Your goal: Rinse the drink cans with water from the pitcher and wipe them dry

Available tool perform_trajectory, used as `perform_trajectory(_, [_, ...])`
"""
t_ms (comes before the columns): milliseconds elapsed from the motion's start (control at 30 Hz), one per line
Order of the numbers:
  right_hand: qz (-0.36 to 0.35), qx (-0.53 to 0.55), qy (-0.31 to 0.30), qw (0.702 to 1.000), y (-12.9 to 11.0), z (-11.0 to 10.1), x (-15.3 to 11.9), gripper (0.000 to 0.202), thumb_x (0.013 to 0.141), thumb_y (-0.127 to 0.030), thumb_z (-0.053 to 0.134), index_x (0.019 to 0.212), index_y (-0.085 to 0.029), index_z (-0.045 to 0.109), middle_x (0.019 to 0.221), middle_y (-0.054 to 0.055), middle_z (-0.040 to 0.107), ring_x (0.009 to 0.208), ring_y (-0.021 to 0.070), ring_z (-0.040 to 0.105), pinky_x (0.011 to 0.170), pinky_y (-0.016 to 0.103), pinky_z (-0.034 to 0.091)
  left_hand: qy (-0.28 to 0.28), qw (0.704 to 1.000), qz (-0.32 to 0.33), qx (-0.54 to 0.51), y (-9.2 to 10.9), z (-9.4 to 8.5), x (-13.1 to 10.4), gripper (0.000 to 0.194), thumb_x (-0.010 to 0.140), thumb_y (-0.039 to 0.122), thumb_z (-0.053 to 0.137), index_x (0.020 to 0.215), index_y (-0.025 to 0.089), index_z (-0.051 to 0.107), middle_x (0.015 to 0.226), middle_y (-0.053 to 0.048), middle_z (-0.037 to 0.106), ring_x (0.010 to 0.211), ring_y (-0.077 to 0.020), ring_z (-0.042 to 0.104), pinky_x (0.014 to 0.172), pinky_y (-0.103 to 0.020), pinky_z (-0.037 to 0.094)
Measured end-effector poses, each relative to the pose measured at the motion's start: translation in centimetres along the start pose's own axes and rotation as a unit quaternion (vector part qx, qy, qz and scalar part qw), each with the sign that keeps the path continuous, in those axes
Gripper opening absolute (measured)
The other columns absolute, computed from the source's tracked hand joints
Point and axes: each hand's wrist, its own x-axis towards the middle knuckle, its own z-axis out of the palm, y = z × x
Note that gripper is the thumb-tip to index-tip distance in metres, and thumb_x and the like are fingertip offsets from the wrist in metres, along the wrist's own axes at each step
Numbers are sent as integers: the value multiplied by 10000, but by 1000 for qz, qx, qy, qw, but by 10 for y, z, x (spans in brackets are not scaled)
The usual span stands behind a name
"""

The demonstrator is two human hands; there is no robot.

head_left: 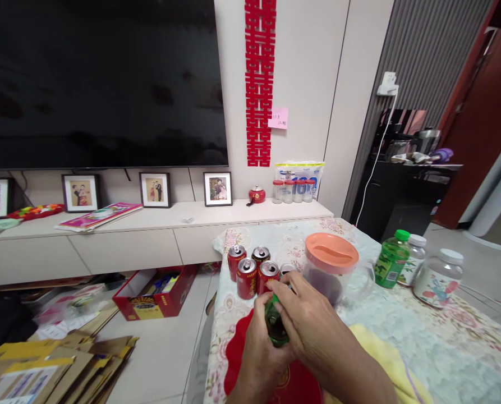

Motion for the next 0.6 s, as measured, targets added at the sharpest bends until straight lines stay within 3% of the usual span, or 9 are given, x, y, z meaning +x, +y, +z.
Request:
perform_trajectory(300, [35,-30,44,998,3,4,7,121,969,-154,528,949,-161,647,942,87,632,793,216,622,710,349,490,6,1000,-2,27,-4,0,0,612,644,326,754,1159,253,431,1124,-48,712,971,-220,677,850,-288,517])
perform_trajectory(600, [26,-46,37,998,2,11,3,219,985,-153,499,985,-222,707,926,70,619,756,201,619,665,315,454,-15,999,-42,19,23,-4,-4,474,713,361,712,1060,273,401,1145,-74,718,983,-230,689,826,-291,513])
